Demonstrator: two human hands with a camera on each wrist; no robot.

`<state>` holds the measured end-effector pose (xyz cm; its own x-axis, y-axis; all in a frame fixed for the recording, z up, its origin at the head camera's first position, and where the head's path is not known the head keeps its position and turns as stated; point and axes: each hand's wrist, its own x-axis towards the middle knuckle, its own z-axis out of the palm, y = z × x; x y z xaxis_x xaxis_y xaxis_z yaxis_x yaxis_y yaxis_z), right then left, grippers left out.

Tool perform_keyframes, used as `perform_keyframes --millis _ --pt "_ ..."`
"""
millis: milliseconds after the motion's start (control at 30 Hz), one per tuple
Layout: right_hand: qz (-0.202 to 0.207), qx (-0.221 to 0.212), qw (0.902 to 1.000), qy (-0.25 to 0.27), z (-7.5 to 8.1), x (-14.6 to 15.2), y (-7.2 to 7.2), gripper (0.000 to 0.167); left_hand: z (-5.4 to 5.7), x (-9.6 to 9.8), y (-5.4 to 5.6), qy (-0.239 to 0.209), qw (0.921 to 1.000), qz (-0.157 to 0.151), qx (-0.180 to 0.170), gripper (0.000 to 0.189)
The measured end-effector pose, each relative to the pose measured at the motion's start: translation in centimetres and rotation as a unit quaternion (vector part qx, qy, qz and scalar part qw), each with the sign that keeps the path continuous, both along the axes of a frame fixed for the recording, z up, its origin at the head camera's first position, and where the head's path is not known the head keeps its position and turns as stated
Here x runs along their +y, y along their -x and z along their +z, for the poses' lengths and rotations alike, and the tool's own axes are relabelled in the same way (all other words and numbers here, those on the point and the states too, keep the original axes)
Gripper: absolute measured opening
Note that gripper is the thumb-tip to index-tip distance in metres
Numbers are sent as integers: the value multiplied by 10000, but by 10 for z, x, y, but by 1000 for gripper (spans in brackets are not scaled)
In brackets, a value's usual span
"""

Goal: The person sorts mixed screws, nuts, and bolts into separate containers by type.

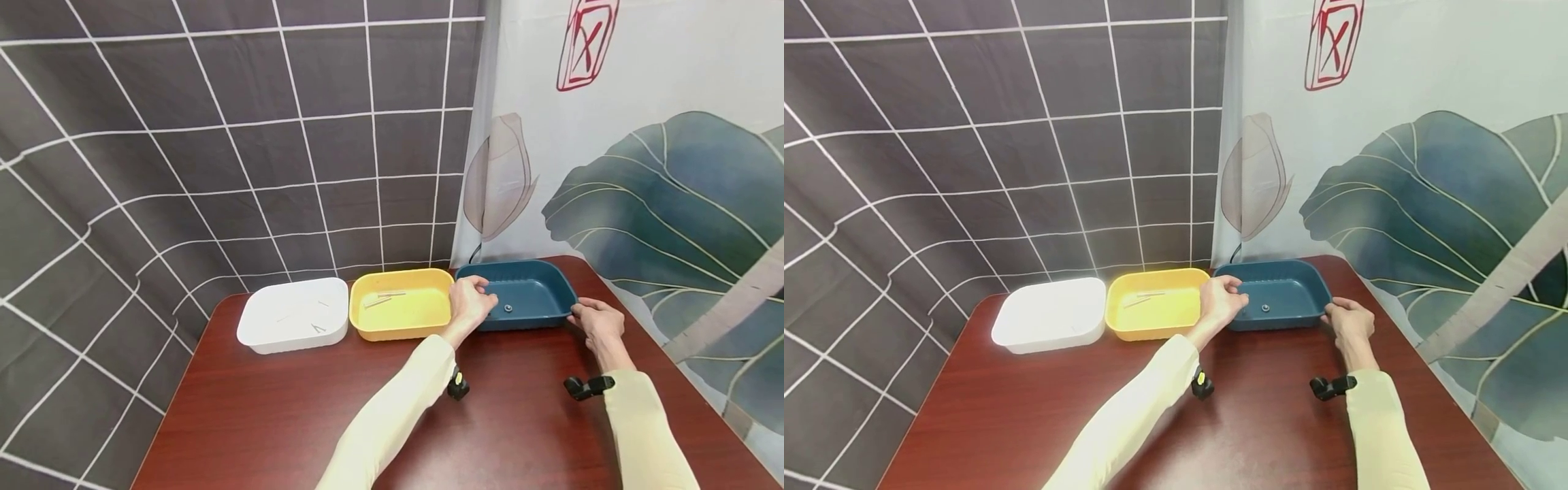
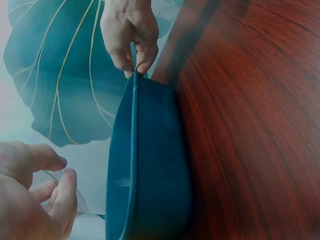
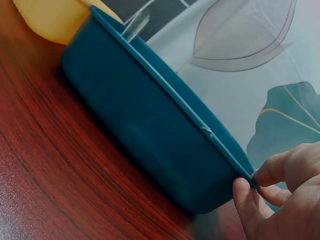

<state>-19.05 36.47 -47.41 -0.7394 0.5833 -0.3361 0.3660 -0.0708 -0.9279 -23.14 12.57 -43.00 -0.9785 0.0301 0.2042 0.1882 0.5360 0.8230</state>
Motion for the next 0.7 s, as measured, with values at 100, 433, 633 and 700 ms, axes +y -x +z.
perform_keyframes --millis 100,433,633,700 --pt "-16 40 10000 87 1 1 0 39 -2 -2 -2 -15 9999 58 -91 21" --pt "90 68 9999 42 3 9 -4 38 -1 -56 -17 662 9963 -184 514 28" --pt "79 -77 9799 -1989 3 3 -22 45 -8 -117 -25 874 9906 169 1034 33" --pt "95 200 9590 -2827 8 -6 -28 47 -11 -136 -29 983 9894 305 1028 36"
